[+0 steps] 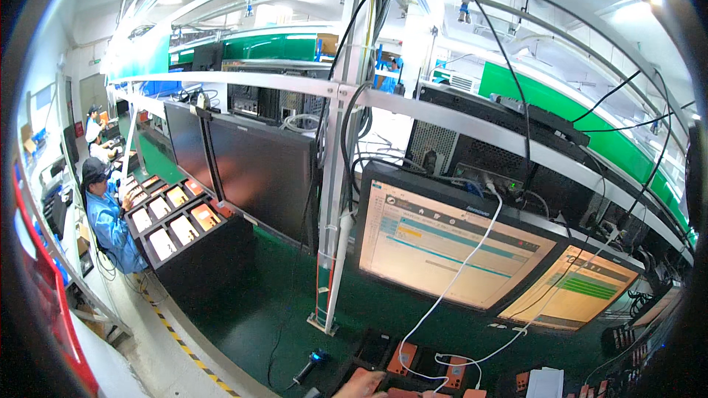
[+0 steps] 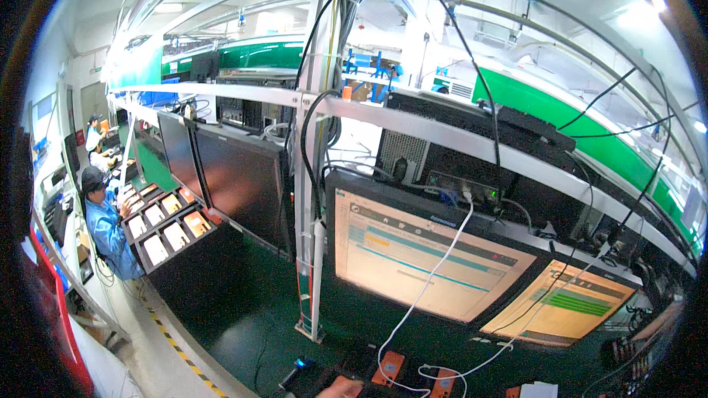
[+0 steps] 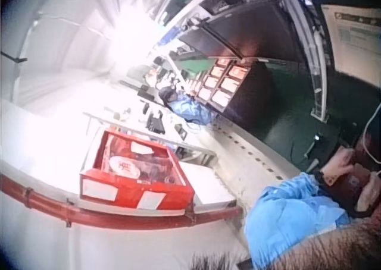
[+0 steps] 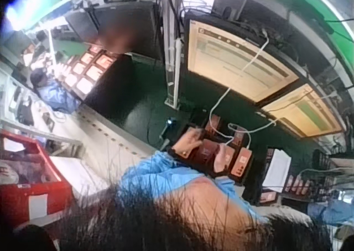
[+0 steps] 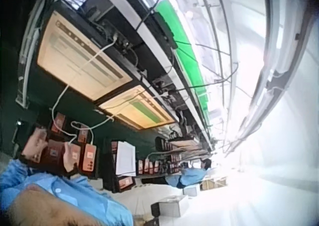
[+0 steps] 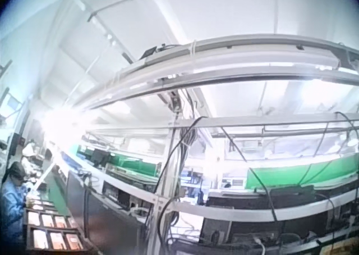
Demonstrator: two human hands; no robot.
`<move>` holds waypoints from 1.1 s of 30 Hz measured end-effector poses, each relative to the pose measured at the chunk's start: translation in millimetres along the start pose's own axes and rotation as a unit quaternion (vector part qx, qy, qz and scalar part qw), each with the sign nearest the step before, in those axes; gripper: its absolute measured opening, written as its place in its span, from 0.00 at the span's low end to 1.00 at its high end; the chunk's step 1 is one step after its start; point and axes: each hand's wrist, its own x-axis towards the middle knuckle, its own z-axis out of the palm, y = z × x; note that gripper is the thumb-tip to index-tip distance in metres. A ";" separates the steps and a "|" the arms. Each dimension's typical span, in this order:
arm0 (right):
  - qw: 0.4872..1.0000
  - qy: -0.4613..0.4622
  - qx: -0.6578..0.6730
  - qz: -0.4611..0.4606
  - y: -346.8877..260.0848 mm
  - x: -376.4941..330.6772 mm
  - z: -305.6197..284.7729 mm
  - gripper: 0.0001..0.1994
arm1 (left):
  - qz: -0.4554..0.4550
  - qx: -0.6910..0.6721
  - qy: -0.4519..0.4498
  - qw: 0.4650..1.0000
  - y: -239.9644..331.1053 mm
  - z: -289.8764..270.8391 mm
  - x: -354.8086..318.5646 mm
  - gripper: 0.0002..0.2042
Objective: Scanning barcodes and testing handheld electronic devices at a factory workstation.
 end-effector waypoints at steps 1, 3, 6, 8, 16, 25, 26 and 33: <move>0.979 -0.064 0.185 0.056 0.0 -0.3 -5.1 0.16 | -0.005 -0.003 -0.001 1.000 -1.4 10.6 -1.1 0.17; 0.999 -0.030 0.043 0.013 -34.7 -11.5 20.6 0.15 | -0.056 -0.050 -0.122 0.990 -11.3 26.8 -6.7 0.17; 0.968 0.036 -0.235 -0.084 -116.6 -25.3 69.6 0.15 | -0.060 -0.033 -0.163 0.984 -13.6 42.3 -10.6 0.16; 0.907 0.008 -0.380 -0.181 -156.4 -32.4 93.0 0.14 | -0.051 -0.033 -0.171 0.983 -20.4 43.5 -10.3 0.17; 0.839 -0.114 -0.514 -0.138 -165.7 -26.6 72.7 0.10 | -0.041 0.014 -0.187 0.981 -22.1 38.8 -20.4 0.16; 0.805 -0.121 -0.555 -0.172 -165.0 -33.7 70.1 0.07 | -0.008 0.015 -0.179 0.984 -10.4 38.7 -23.2 0.13; 0.806 -0.125 -0.557 -0.155 -165.9 -34.9 69.9 0.07 | 0.014 0.003 -0.175 0.985 -10.1 38.1 -23.2 0.12; 0.931 -0.036 -0.339 -0.132 -103.4 1.2 4.4 0.17 | -0.116 0.049 -0.076 0.989 -64.5 63.6 6.4 0.26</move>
